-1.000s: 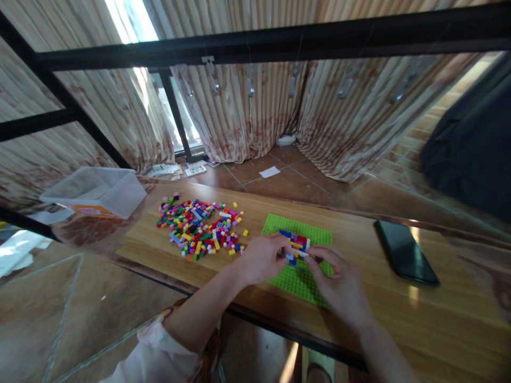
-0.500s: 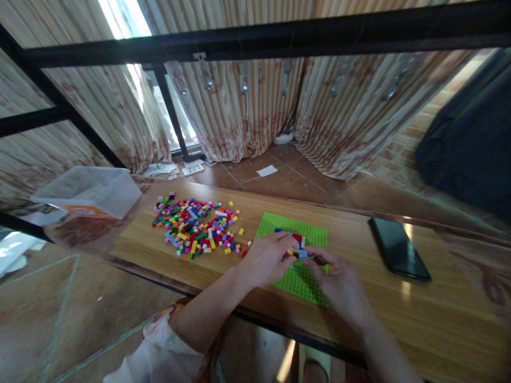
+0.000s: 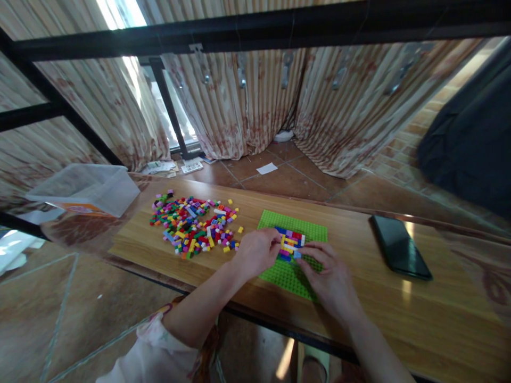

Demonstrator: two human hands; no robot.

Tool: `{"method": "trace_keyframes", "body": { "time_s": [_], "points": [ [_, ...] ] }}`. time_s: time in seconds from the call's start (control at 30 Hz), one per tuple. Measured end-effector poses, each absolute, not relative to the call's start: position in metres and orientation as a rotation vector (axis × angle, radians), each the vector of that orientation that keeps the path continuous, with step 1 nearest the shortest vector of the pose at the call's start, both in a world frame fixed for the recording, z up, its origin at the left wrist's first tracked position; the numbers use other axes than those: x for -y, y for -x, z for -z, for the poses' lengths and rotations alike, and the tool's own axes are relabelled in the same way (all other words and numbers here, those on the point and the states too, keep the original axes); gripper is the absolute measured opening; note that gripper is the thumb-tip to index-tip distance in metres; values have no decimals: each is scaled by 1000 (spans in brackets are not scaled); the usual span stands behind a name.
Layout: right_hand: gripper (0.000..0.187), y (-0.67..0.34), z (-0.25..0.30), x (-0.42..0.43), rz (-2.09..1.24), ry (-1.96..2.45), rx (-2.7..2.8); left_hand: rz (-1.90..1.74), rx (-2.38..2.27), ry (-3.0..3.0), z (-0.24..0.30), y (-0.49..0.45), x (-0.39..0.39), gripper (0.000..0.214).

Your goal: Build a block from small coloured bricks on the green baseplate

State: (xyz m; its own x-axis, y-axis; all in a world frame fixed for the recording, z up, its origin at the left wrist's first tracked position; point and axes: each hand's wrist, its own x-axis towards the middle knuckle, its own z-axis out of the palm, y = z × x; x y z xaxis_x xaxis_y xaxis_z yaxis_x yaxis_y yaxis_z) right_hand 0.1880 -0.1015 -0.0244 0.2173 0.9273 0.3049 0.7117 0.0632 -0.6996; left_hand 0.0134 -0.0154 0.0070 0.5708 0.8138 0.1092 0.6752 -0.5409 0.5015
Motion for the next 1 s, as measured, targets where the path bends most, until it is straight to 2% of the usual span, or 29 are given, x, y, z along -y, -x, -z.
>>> {"method": "trace_keyframes", "body": {
  "time_s": [0.17,0.43,0.57,0.73,0.9,1.0],
  "points": [
    [22,-186,31,100,-348,1704,1496,-454,-1199,-2402,-8,-13,17,15],
    [25,-185,31,98,-544,1748,1342,-388,-1214,-2433,-12,-13,19,15],
    [31,-189,29,97,-598,1710,1297,-370,-1219,-2441,-13,-13,20,16],
    [48,-191,29,94,-670,1745,1131,-359,-1218,-2459,-13,-14,21,18],
    [60,-184,29,88,-575,1873,1119,-365,-1213,-2456,-12,-14,22,17],
    [61,-179,31,86,-534,1900,1163,-384,-1169,-2437,-10,-14,21,16]
  ]
}}
